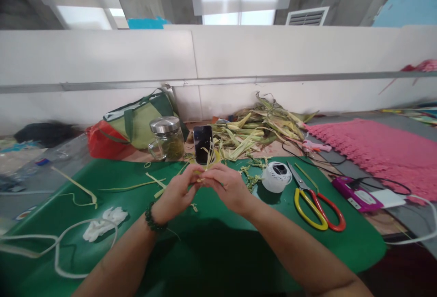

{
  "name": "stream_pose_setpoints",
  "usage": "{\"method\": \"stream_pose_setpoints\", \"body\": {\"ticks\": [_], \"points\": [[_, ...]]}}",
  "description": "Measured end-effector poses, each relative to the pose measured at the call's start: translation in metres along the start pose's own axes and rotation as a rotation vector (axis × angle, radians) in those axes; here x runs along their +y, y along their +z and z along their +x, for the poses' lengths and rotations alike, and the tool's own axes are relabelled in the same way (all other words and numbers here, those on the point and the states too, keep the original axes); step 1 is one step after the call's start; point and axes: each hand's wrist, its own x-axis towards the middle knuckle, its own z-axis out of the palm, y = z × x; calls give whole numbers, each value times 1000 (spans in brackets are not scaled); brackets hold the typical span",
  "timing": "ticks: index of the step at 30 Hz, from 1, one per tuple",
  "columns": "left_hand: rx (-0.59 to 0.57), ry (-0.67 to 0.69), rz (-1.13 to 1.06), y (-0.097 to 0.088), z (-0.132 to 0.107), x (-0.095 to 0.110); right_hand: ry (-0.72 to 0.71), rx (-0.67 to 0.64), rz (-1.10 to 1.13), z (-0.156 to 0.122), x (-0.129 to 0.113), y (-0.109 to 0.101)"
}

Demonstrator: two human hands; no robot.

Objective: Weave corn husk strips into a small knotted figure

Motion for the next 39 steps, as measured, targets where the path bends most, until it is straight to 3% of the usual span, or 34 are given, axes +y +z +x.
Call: {"method": "stream_pose_setpoints", "body": {"ticks": [5,10,18,23,26,32,39], "points": [[-54,86,49,-1,-1,-5,189,-124,174,1,-1,-1],[-106,38,74,-4,-1,-4,247,-186,208,1,-1,-3],[132,-207,-319,-1,4,1,375,-174,365,6,5,-7],[157,-216,-379,1,5,-1,220,-54,216,1,2,-3],[121,-124,-208,3,3,-2,109,29,72,-3,1,2],[139,-48,95,4,-1,-2,101,18,-25,-3,8,6],[175,-96,-84,3,3,1,-90,-89,-89,0,9,1]]}}
